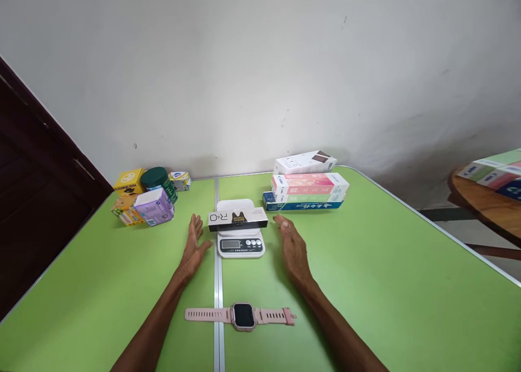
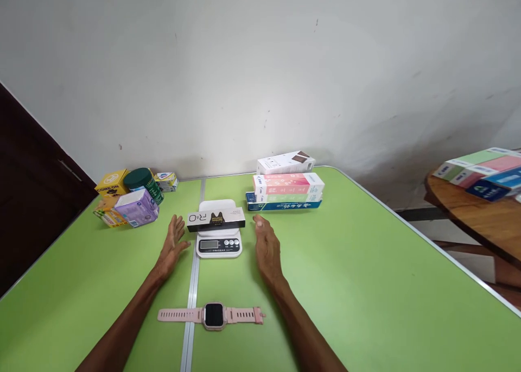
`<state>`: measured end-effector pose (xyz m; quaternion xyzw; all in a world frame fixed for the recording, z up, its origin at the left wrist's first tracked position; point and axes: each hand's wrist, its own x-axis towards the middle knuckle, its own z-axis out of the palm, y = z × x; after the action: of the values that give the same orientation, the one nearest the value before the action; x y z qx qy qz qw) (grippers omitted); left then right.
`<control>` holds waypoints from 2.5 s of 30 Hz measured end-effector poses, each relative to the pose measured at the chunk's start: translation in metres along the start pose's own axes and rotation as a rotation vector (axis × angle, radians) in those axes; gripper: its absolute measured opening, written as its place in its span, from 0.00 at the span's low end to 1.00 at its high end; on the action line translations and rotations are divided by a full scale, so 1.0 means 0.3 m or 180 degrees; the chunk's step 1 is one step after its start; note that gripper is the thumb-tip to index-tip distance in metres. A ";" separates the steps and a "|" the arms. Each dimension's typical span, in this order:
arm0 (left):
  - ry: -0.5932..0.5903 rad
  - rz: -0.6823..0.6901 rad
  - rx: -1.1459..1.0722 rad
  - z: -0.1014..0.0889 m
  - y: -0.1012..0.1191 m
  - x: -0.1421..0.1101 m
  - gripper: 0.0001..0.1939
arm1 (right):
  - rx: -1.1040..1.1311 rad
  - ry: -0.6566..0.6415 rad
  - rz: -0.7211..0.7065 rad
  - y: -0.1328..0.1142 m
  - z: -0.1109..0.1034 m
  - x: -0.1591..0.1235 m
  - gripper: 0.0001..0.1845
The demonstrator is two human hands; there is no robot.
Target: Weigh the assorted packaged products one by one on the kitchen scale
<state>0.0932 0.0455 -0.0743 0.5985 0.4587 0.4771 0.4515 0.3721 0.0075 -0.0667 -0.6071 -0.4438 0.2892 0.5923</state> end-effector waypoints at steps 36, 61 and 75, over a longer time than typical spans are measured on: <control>0.2029 -0.0674 0.1842 -0.655 0.037 -0.176 0.32 | -0.0607 -0.2786 -0.0440 -0.279 0.776 -0.289 0.54; 0.2737 0.0543 0.2883 -0.570 0.102 -0.157 0.53 | -0.0302 -0.1022 -0.1779 -0.301 0.231 -0.158 0.29; -0.0471 0.0322 0.1343 0.482 0.318 0.208 0.49 | -0.0465 0.1741 -0.0429 0.032 -0.302 0.406 0.51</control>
<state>0.2546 0.0753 0.0090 0.7352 0.4834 0.3475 0.3242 0.5068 0.0738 -0.0429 -0.6727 -0.3266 0.0421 0.6626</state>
